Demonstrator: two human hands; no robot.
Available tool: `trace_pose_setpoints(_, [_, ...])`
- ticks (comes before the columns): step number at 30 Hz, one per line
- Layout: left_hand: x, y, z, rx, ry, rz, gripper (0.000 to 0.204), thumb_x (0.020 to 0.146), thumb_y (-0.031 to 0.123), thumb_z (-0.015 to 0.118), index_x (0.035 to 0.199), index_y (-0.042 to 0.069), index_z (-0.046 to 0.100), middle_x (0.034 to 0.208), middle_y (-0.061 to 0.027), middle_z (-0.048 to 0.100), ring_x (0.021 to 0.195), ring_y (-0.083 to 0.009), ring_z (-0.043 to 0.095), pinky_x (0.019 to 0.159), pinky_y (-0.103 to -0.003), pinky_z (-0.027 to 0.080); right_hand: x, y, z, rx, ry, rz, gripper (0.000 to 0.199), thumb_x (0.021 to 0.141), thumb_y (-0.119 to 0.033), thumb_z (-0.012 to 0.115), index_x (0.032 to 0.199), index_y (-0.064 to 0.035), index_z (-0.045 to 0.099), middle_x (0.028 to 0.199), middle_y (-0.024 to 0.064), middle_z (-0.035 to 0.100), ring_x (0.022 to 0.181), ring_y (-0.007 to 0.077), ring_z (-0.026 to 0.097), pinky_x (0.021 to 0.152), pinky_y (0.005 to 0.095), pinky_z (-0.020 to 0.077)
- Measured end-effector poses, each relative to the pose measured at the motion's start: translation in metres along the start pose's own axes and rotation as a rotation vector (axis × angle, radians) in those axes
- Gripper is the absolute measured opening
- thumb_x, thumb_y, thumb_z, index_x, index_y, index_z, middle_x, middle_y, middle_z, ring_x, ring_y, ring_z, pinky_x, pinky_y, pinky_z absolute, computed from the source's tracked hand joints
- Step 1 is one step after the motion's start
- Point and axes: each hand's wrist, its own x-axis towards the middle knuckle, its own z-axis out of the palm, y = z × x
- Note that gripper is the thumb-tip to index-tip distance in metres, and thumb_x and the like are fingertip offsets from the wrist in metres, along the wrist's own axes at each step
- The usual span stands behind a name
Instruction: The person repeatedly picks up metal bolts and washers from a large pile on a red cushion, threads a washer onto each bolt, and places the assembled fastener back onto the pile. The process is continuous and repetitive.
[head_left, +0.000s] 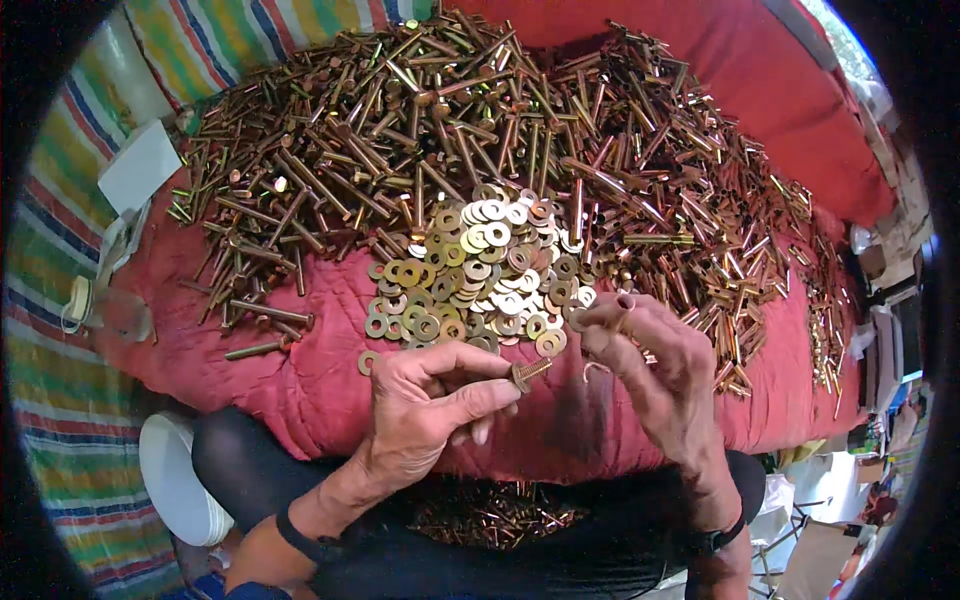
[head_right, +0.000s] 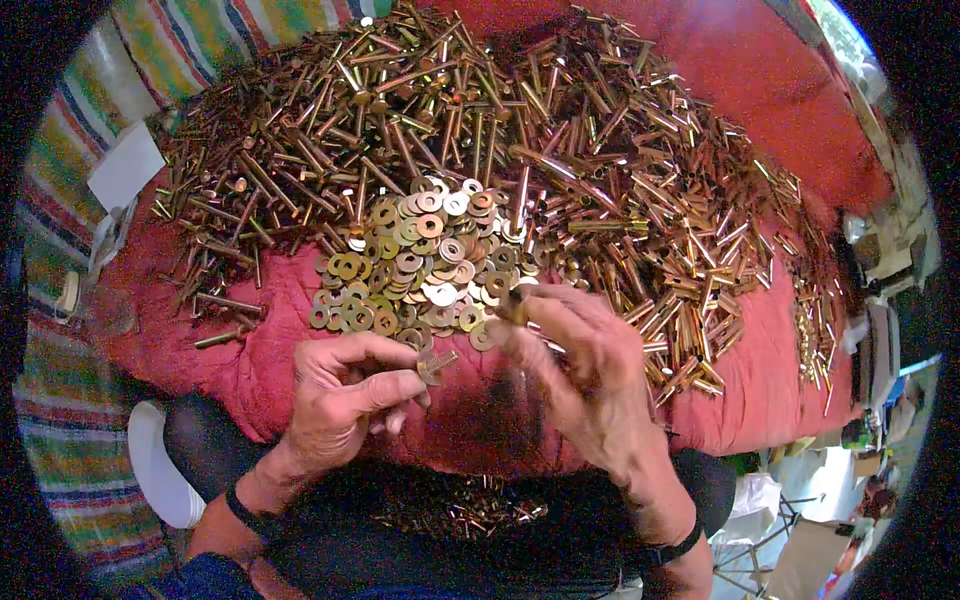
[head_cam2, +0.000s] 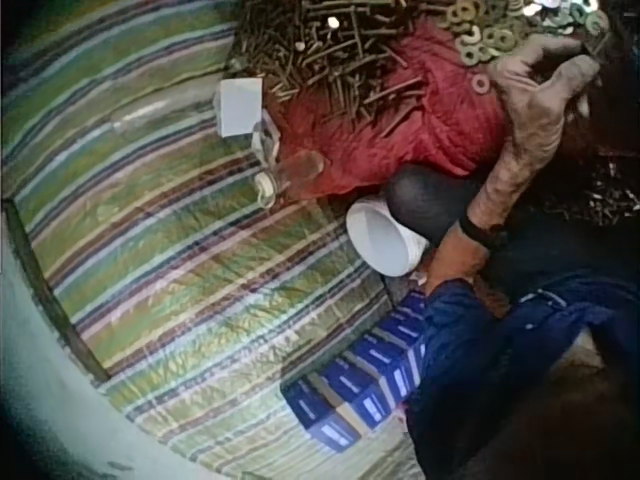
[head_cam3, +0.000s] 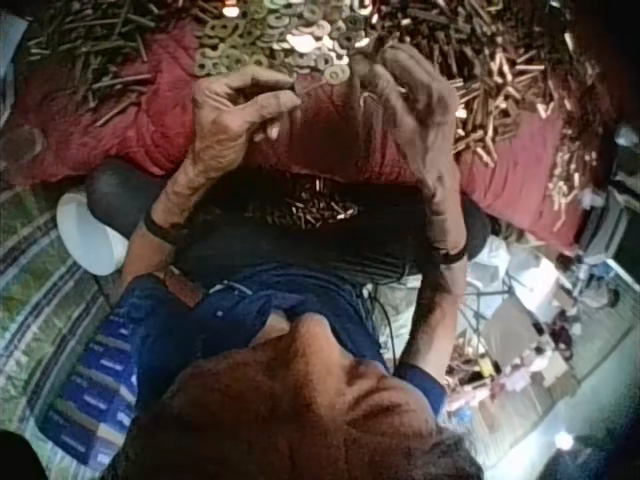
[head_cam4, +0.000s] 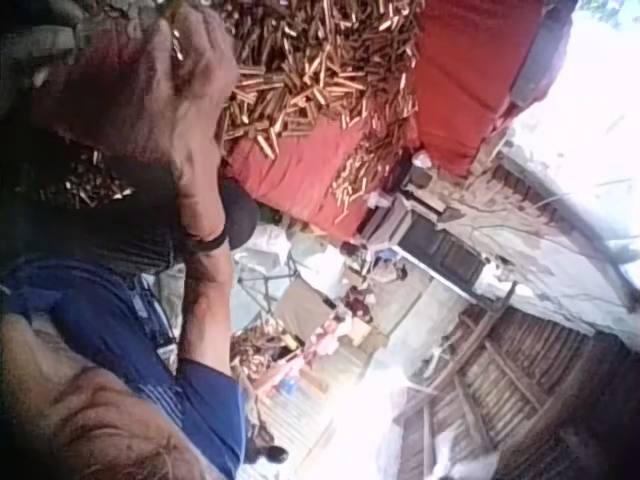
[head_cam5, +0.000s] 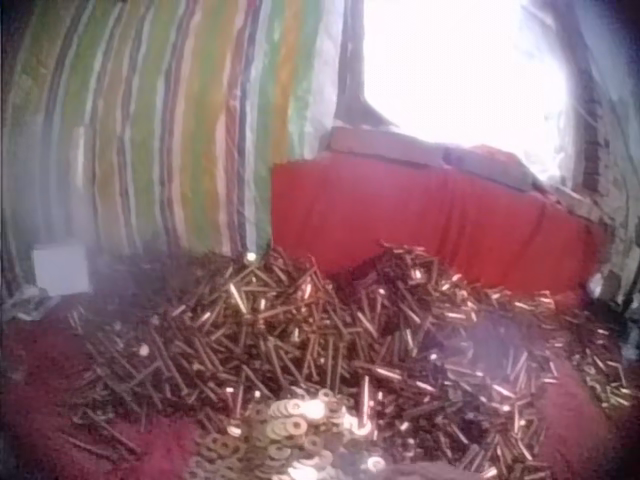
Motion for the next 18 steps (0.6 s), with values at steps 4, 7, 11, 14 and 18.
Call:
trace_pose_setpoints(4, [0.001, 0.009, -0.009, 0.066, 0.006, -0.001, 0.013, 0.091, 0.004, 0.078, 0.102, -0.004, 0.077, 0.081, -0.0101, 0.076, 0.055, -0.009, 0.062, 0.046, -0.022, 0.043, -0.003, 0.007, -0.01, -0.317, -0.192, -0.208, 0.036, 0.086, -0.004, 0.079, 0.121, -0.0086, 0.077, 0.095, 0.0114, 0.07, 0.086, 0.0293, 0.07, 0.076, 0.0364, 0.0567])
trace_pose_setpoints(7, [0.001, 0.011, -0.011, 0.109, -0.023, 0.02, 0.012, 0.091, 0.003, 0.078, 0.101, -0.004, 0.078, 0.08, -0.008, 0.075, 0.057, -0.0074, 0.062, 0.049, -0.022, 0.045, -0.008, 0.011, -0.007, -0.247, -0.198, -0.196, 0.051, 0.078, 0.007, 0.082, 0.125, -0.0107, 0.077, 0.093, 0.0061, 0.065, 0.081, 0.021, 0.065, 0.069, 0.0314, 0.0529])
trace_pose_setpoints(11, [-0.001, 0.012, -0.01, 0.297, -0.053, 0.074, 0.012, 0.089, 0.004, 0.08, 0.098, -0.003, 0.079, 0.08, -0.0099, 0.076, 0.055, -0.01, 0.063, 0.048, -0.024, 0.046, -0.01, 0.007, -0.005, -0.279, -0.217, -0.227, 0.055, 0.074, 0.01, 0.084, 0.125, -0.0107, 0.078, 0.092, 0.0058, 0.065, 0.08, 0.0184, 0.063, 0.067, 0.0286, 0.05])
trace_pose_setpoints(14, [-0.002, 0.014, -0.011, 0.411, -0.065, 0.12, 0.014, 0.086, 0.005, 0.083, 0.098, -0.002, 0.08, 0.08, -0.007, 0.077, 0.06, -0.0086, 0.064, 0.053, -0.025, 0.048, -0.008, -0.002, -0.009, -0.277, -0.273, -0.227, 0.048, 0.077, 0.004, 0.085, 0.124, -0.0078, 0.078, 0.092, 0.008, 0.066, 0.083, 0.0202, 0.064, 0.07, 0.0306, 0.0506])
trace_pose_setpoints(18, [-0.001, 0.015, -0.012, 0.601, -0.119, 0.38, 0.014, 0.084, 0.006, 0.084, 0.095, -0.001, 0.08, 0.077, -0.0093, 0.075, 0.065, -0.0101, 0.067, 0.058, -0.027, 0.05, -0.008, -0.008, -0.011, -0.09, -0.333, -0.123, 0.039, 0.082, -0.003, 0.083, 0.121, -0.006, 0.078, 0.094, 0.0112, 0.067, 0.085, 0.0237, 0.065, 0.075, 0.0339, 0.0515])
